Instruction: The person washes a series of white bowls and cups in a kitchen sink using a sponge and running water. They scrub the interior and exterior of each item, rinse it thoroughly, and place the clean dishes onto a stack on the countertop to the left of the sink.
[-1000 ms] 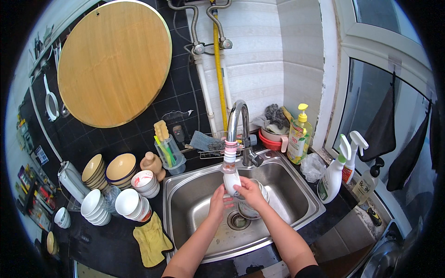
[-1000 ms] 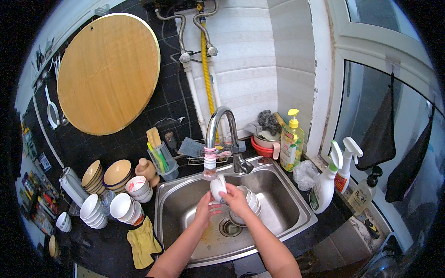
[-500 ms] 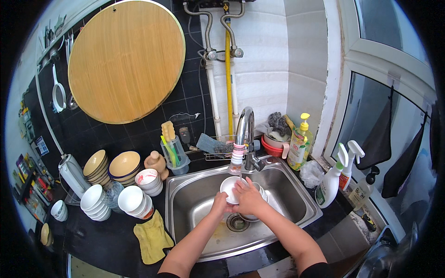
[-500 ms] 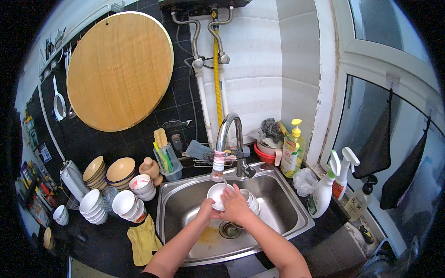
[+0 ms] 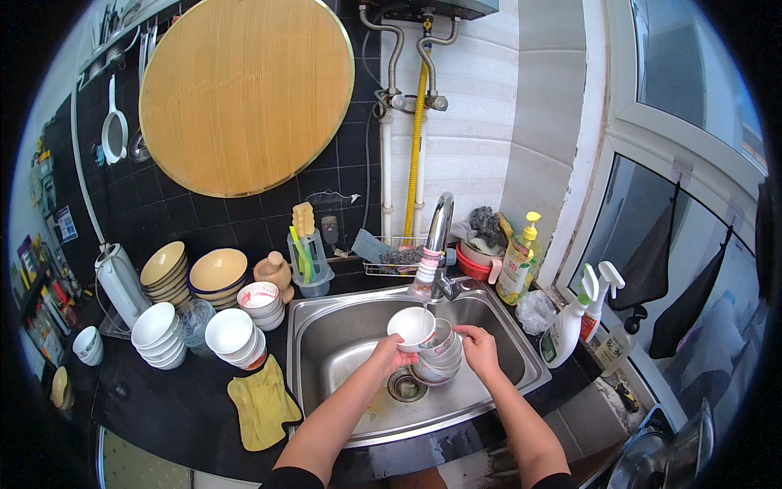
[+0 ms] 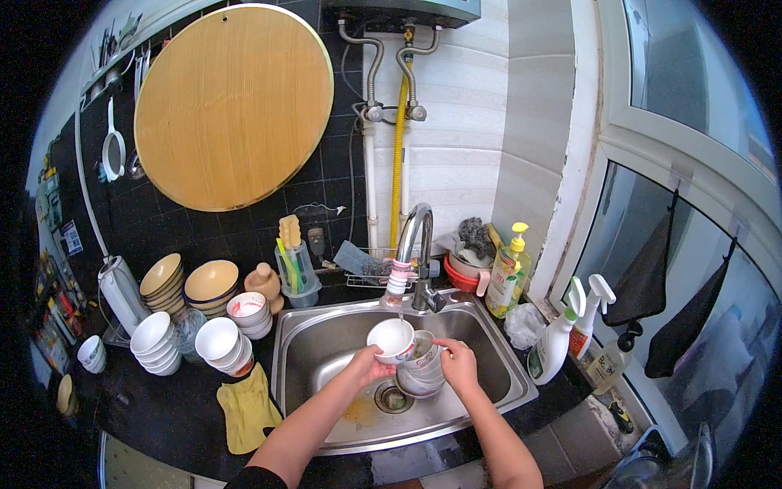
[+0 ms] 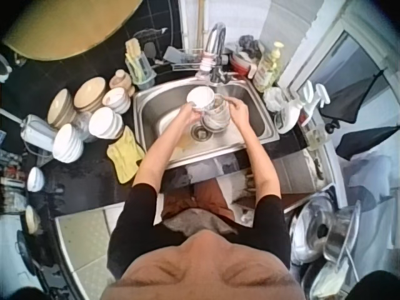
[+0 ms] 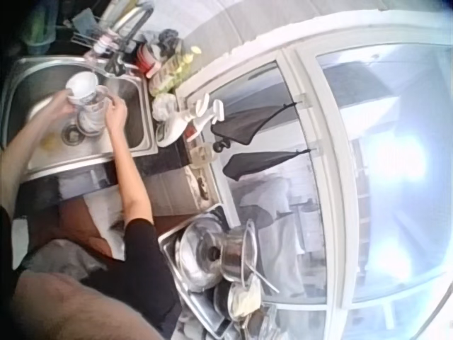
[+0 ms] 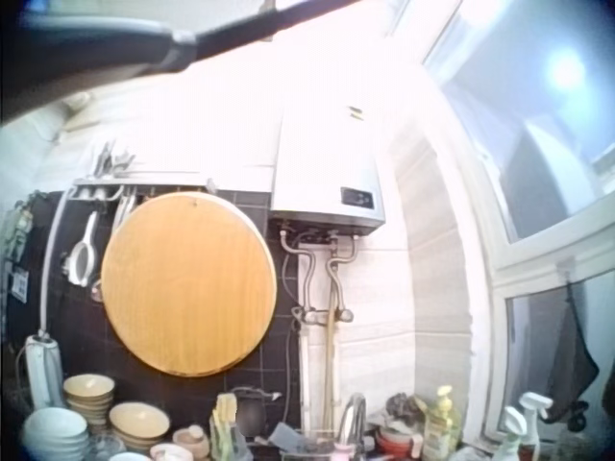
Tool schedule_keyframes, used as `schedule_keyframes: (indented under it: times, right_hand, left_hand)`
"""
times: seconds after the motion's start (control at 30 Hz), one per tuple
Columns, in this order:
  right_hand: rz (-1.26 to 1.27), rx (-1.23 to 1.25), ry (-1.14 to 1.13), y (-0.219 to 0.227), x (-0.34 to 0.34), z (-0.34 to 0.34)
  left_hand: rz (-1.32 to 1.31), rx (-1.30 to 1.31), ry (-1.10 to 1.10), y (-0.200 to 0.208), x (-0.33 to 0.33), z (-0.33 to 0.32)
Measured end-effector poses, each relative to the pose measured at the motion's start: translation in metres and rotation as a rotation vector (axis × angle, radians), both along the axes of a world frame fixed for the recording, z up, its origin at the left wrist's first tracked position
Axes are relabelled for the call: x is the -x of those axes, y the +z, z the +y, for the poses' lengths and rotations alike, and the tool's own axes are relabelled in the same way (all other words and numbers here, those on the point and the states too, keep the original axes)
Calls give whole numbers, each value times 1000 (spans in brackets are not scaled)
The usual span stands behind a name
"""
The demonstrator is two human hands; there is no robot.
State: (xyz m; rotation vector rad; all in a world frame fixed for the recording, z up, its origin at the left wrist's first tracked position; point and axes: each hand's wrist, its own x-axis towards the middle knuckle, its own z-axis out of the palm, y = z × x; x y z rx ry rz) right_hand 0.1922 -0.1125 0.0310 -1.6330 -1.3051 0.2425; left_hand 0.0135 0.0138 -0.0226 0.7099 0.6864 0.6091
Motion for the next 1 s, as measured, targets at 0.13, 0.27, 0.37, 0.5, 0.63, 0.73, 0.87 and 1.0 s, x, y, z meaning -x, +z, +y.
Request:
schedule_keyframes:
  times: [0.13, 0.27, 0.37, 0.5, 0.63, 0.73, 0.87, 1.0]
  right_hand:
    - [-208, 11, 72, -15, 3, 1]
    - [-556, 39, 190, -18, 13, 11]
    - [-867, 170, 246, -27, 16, 28]
    - [-1069, 507, 268, -25, 34, 52]
    - [-1055, 707, 188, -40, 46, 74]
    - [-1052, 747, 164, -40, 50, 80]
    - [-1073, 650, 154, -46, 47, 78]
    - [-916, 613, 73, -37, 50, 61]
  left_hand:
    - [197, -66, -53, 4, 3, -9]
    - [678, -455, 36, 57, 28, -30]
    - [1063, -1095, 342, 40, 46, -18]
    - [1235, -1392, 176, 67, 79, -30]
    - [1348, -1659, 142, 71, 109, -38]
    - [1328, -1788, 207, 76, 130, -43]
    - [1229, -1912, 332, 78, 158, -46]
    - [1155, -1994, 435, 83, 179, -54]
